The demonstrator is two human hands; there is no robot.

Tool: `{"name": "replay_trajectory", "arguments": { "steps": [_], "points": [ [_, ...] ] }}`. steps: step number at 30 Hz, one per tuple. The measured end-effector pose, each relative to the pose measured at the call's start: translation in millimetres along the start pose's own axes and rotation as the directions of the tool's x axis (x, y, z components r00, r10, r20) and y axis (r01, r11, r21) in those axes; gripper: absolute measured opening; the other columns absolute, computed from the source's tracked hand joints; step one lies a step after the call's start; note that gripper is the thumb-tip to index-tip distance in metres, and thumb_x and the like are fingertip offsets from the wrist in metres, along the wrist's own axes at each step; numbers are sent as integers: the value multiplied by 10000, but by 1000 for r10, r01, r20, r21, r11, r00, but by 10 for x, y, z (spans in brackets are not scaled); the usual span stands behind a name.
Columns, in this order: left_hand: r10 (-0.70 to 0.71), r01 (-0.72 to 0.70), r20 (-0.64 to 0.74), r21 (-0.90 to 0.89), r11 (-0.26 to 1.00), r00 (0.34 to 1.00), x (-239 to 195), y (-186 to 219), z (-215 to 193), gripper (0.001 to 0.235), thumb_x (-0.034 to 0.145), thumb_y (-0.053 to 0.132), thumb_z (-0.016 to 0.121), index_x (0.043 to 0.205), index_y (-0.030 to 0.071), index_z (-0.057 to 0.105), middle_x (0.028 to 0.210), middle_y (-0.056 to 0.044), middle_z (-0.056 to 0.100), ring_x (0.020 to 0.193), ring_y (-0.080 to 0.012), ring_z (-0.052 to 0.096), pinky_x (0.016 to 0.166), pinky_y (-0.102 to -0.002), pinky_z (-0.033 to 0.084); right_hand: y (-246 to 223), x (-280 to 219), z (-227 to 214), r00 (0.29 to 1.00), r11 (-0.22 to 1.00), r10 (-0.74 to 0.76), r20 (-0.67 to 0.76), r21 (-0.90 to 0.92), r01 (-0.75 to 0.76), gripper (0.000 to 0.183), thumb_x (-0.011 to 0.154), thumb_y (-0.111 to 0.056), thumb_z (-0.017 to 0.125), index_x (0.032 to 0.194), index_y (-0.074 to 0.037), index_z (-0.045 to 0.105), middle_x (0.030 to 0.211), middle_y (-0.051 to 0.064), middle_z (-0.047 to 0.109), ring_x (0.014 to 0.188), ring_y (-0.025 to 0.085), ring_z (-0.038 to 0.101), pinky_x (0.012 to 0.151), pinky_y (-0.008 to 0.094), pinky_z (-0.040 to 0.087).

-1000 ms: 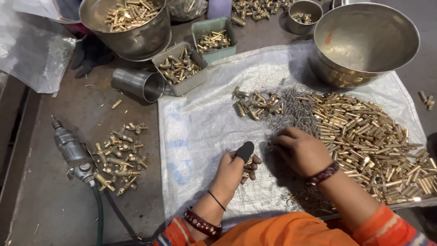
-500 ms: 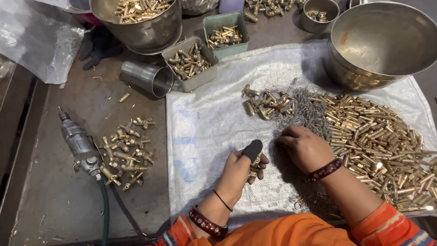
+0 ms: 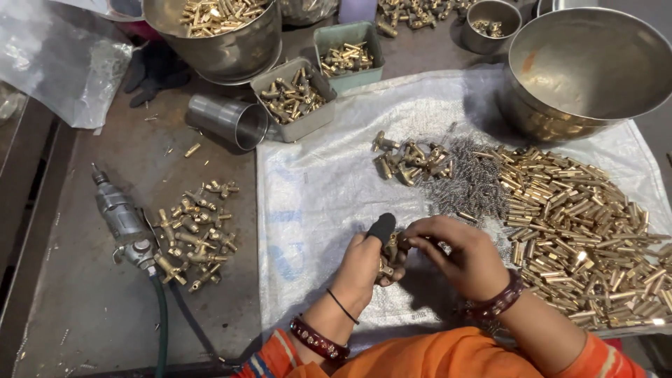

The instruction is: Manually inserting small metal pins into brass valve bodies for assembly.

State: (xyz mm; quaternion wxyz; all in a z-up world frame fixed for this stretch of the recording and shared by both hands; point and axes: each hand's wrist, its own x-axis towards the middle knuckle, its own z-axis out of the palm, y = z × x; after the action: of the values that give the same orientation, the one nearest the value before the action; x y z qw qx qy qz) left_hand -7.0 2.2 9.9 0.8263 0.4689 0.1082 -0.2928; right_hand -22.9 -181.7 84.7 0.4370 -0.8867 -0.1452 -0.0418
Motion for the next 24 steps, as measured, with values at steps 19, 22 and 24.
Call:
{"name": "replay_trajectory", "arguments": {
  "steps": [19,22,24],
  "points": [
    [-7,-6,78,161,987,997,92,-121,-49,314,1044,251,541,929,1,692,723,-71,691,501,-177,643,410,-286,421,-4,-95,142,987,974,-161,7,-162,160,183,777,-97,757,949,-91,695,1009,69,712,917,271,721,774,349,580],
    [19,-28,48,185,982,999,47,-95,-23,281,992,209,507,936,11,699,716,-59,683,486,-176,640,395,-286,408,7,-107,149,997,982,-53,58,-177,63,213,732,-87,768,930,-88,689,935,67,702,882,278,712,751,351,578],
    [-41,32,32,242,970,999,-46,46,48,370,1023,336,521,909,27,689,701,-48,680,478,-157,635,380,-268,369,6,-98,158,984,979,150,99,-156,-133,150,806,-137,783,927,-98,703,886,63,697,821,262,720,718,352,577]
  ]
}}
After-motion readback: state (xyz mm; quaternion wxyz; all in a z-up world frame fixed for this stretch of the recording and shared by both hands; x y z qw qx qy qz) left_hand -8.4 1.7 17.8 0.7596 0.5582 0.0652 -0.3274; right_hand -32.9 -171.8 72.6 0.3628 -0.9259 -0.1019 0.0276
